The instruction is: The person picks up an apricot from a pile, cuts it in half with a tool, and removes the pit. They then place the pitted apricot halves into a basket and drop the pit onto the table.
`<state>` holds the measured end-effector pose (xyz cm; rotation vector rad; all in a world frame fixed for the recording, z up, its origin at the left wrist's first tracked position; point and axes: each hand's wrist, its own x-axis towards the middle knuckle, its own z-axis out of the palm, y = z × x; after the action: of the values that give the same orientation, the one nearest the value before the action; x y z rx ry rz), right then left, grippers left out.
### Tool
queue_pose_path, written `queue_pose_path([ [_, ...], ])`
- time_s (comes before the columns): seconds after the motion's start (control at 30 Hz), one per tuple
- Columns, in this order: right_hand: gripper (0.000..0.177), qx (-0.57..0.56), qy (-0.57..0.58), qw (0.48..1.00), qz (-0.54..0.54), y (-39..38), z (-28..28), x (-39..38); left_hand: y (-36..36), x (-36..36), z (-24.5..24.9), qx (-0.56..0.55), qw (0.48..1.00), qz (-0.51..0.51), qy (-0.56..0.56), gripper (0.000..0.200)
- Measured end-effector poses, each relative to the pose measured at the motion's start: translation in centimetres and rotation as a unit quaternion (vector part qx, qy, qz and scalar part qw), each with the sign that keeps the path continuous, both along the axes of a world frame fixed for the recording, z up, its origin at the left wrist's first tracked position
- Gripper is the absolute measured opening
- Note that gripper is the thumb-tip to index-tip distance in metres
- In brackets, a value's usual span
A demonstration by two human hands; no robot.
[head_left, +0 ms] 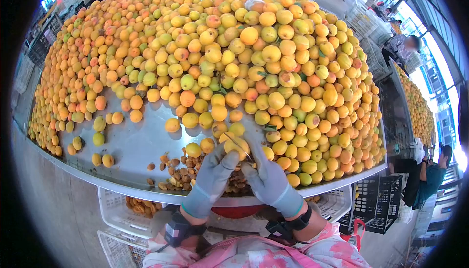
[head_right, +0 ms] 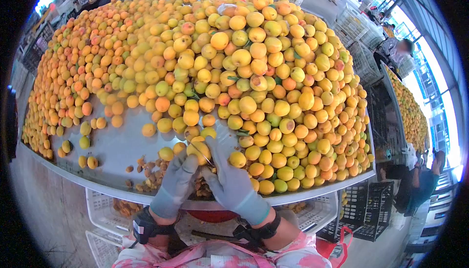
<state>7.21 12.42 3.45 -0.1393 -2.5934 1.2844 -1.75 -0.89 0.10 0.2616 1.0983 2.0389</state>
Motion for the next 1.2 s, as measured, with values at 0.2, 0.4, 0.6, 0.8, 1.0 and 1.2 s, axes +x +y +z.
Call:
queue_pose_path([
  [0.2,0.068,0.05,-0.057,0.997,-0.007,-0.3,-0.9,0.3,-0.4,-0.9,1.8,-0.069,0.985,-0.018,0.158,0.053],
  [0.4,0.068,0.011,0.016,0.999,-0.029,-1.0,-1.2,-0.2,0.1,0.4,0.5,-0.016,0.999,0.032,0.013,0.05],
  [0.6,0.058,-0.013,-0.161,0.986,-0.032,-1.1,0.3,0.4,-0.7,-0.7,0.7,-0.039,0.993,-0.013,0.108,0.048],
  [0.8,0.063,-0.007,-0.043,0.999,0.012,-0.5,-0.9,0.1,-1.2,-1.7,1.8,-0.137,0.935,-0.023,0.325,0.057],
  [1.0,0.063,-0.03,0.001,0.999,-0.01,-0.5,-0.7,-0.3,0.1,-0.2,-0.1,-0.049,0.995,0.046,0.076,0.053],
  [1.2,0.065,0.004,0.006,1.0,0.017,0.4,-1.2,0.1,-0.5,-0.6,1.2,-0.07,0.988,0.022,0.138,0.052],
])
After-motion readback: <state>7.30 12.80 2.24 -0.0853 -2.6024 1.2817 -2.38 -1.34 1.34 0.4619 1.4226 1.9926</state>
